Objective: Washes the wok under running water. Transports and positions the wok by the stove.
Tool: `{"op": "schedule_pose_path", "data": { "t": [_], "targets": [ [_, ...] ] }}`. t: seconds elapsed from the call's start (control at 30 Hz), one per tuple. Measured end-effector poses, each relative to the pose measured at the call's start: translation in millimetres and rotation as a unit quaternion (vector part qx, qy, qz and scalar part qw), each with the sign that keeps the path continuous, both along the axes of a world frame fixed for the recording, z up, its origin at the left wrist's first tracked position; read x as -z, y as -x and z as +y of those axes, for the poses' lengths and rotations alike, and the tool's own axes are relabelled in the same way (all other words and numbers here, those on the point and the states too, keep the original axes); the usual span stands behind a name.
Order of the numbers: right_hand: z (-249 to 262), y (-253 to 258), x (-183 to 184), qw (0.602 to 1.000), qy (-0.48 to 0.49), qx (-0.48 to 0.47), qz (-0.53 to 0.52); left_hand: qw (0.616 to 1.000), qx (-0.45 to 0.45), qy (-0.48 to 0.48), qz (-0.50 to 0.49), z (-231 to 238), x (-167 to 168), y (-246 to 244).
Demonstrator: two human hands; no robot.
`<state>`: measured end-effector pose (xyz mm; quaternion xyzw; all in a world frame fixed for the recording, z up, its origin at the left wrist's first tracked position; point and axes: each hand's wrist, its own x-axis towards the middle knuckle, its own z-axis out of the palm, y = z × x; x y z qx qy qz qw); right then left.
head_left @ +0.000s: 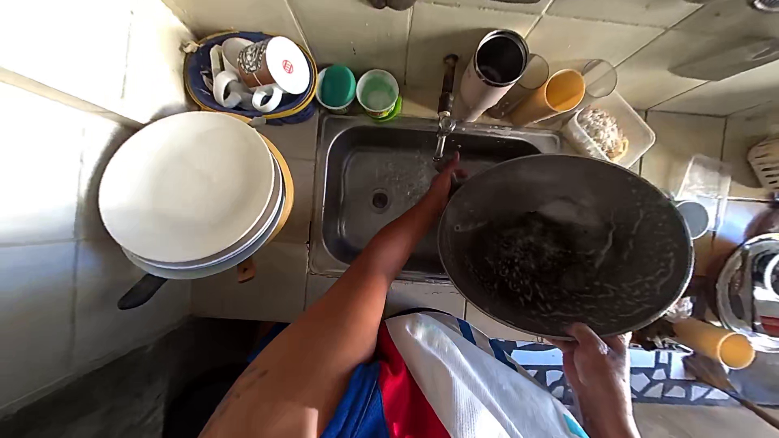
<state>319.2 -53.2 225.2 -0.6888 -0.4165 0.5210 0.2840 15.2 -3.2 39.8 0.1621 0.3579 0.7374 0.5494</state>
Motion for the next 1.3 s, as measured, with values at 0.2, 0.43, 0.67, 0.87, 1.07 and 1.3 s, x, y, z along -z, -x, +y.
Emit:
{"op": "schedule_pose_path", "data": {
  "t": [0.2,0.43,0.67,0.87,1.07,1.3],
  "targets": [
    [-2.3,14.5,-0.4,0.998,0.052,0.020,0.039,0.951,-0.244,0.188,-0.007,47.2,51.4,29.9],
    [5.3,33.2,28.2,0.985,0.135,0.023,0.103,0.967,0.100,0.233,0.032,-58.1,43.7,55.1],
    [54.9,39.7,69.1,0.968,0.226,-0.100,0.041,0.931,0.090,0.351,0.038,-127.3,12.7,92.1],
    [89.8,70.1,109.7,0.909,0.021,-0.351,-0.223,0.894,-0.100,0.413,0.142,-160.6,10.7,62.9],
    [135.0,123.4,206.9,0.604,-0.251,-0.624,-0.428,0.853,-0.225,0.452,0.134,-178.7,-9.8,22.9],
    [89.0,265.6,293.8,0.781,-0.280,-0.467,-0.307,0.834,-0.329,0.420,0.139,-159.2,-35.2,-6.3]
  ]
}}
